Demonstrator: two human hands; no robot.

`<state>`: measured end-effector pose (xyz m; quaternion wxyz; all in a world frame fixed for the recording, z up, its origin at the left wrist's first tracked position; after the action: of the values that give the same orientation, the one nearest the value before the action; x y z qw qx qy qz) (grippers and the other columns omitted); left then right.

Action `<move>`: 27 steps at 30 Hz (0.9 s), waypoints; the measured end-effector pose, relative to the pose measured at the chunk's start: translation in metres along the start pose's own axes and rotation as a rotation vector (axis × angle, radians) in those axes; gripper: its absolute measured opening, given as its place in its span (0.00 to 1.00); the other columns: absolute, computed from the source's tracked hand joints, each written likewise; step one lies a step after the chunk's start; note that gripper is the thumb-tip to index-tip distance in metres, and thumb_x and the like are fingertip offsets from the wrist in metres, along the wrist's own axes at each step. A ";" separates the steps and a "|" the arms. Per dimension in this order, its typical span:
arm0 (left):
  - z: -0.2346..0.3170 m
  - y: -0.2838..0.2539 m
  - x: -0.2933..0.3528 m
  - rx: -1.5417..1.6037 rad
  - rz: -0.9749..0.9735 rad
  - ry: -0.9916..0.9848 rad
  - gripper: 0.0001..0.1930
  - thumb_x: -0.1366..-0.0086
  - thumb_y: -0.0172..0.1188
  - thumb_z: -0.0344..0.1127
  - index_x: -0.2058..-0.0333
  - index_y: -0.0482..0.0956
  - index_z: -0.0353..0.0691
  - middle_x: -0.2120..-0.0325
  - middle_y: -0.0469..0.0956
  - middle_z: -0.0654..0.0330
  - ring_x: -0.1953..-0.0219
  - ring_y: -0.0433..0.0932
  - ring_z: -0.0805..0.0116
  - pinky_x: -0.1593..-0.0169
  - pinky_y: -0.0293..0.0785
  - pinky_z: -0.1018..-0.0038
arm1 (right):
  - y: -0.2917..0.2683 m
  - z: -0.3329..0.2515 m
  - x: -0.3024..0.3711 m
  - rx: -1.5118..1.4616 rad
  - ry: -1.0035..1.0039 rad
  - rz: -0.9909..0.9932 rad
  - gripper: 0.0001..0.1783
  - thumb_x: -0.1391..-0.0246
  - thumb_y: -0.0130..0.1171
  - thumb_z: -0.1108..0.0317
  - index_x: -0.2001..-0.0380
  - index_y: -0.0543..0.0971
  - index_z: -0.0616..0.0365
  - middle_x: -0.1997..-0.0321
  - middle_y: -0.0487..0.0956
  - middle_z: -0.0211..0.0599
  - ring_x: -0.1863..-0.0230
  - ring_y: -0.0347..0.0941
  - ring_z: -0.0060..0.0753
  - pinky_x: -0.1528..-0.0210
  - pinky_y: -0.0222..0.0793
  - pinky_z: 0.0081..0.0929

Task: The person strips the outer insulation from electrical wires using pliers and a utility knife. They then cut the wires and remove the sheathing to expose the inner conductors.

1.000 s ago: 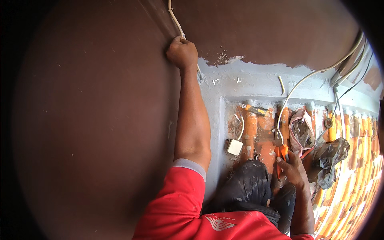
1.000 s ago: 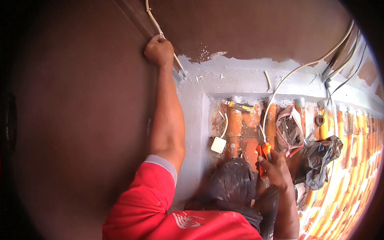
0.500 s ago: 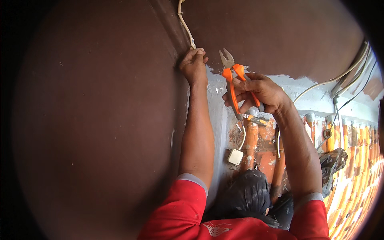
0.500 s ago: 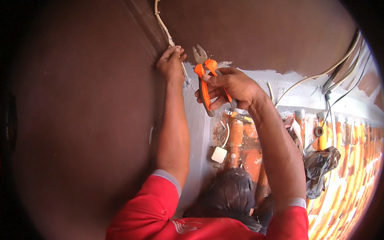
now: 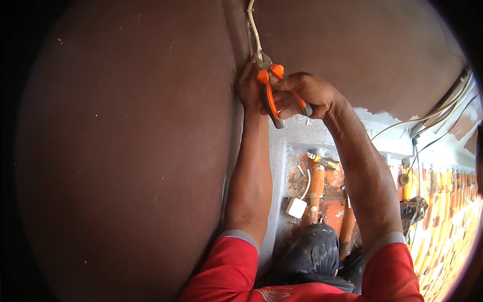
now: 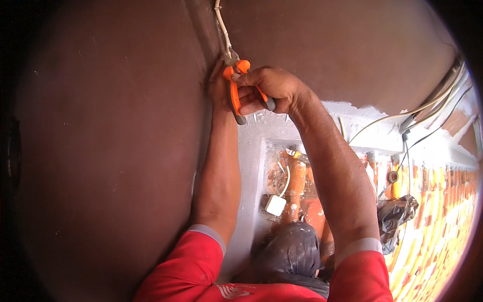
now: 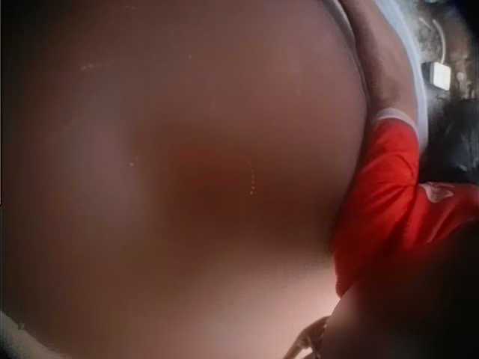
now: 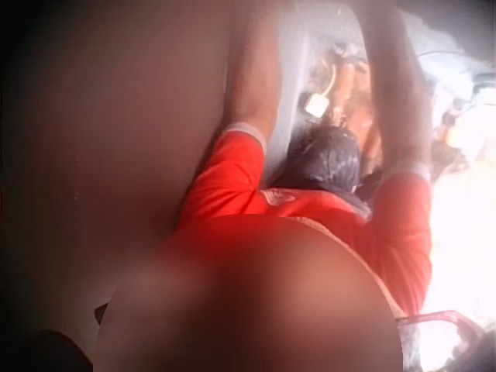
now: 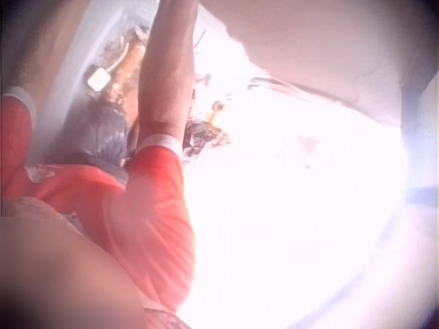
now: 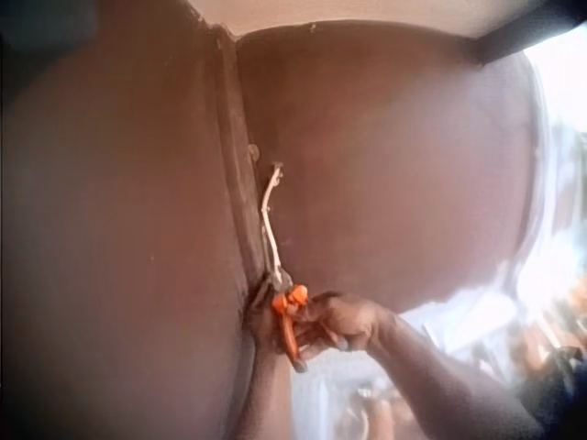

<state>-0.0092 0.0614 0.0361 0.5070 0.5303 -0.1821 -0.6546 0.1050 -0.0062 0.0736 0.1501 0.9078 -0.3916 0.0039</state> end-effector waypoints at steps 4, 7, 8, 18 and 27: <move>-0.005 -0.006 -0.001 -0.068 -0.022 -0.030 0.08 0.20 0.53 0.33 0.59 0.79 0.40 0.67 0.77 0.66 0.67 0.79 0.76 0.63 0.79 0.75 | -0.008 0.005 -0.005 0.040 -0.028 0.128 0.22 0.27 0.66 0.60 0.46 0.81 0.73 0.58 0.87 0.56 0.64 0.90 0.45 0.65 0.93 0.38; -0.002 -0.001 0.000 -0.104 0.012 -0.040 0.09 0.19 0.52 0.36 0.59 0.79 0.41 0.67 0.77 0.66 0.68 0.79 0.76 0.64 0.79 0.74 | -0.008 0.007 -0.007 0.027 -0.073 0.161 0.21 0.28 0.67 0.60 0.46 0.81 0.71 0.59 0.87 0.54 0.66 0.89 0.43 0.65 0.93 0.38; 0.000 -0.003 -0.003 -0.117 0.010 -0.041 0.12 0.16 0.50 0.39 0.57 0.79 0.42 0.67 0.78 0.67 0.68 0.79 0.76 0.64 0.79 0.75 | -0.006 0.007 -0.010 0.010 -0.077 0.151 0.21 0.28 0.67 0.60 0.46 0.81 0.71 0.59 0.87 0.53 0.66 0.89 0.42 0.65 0.93 0.38; 0.006 -0.010 0.004 -0.092 0.089 -0.012 0.10 0.20 0.57 0.33 0.55 0.83 0.31 0.65 0.80 0.61 0.66 0.83 0.69 0.60 0.82 0.72 | 0.012 -0.009 0.011 0.407 -0.022 0.432 0.18 0.35 0.74 0.60 0.55 0.83 0.66 0.69 0.84 0.40 0.75 0.80 0.29 0.77 0.75 0.25; 0.018 -0.005 0.016 -0.769 0.080 0.239 0.13 0.20 0.58 0.36 0.48 0.84 0.33 0.60 0.82 0.63 0.59 0.84 0.72 0.58 0.84 0.73 | -0.023 0.028 -0.018 0.005 -0.095 0.102 0.16 0.36 0.71 0.66 0.51 0.83 0.66 0.63 0.87 0.44 0.74 0.82 0.31 0.74 0.79 0.31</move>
<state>-0.0260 0.0449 0.0309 0.7112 0.3667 0.1155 -0.5886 0.1055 0.0138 0.0381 0.1290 0.8862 -0.4440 -0.0304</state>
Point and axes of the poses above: each hand's wrist, its own x-axis away from the middle knuckle, its own y-axis out of the palm, z = x × y, the point moved 8 cm from there along -x, towards the middle knuckle
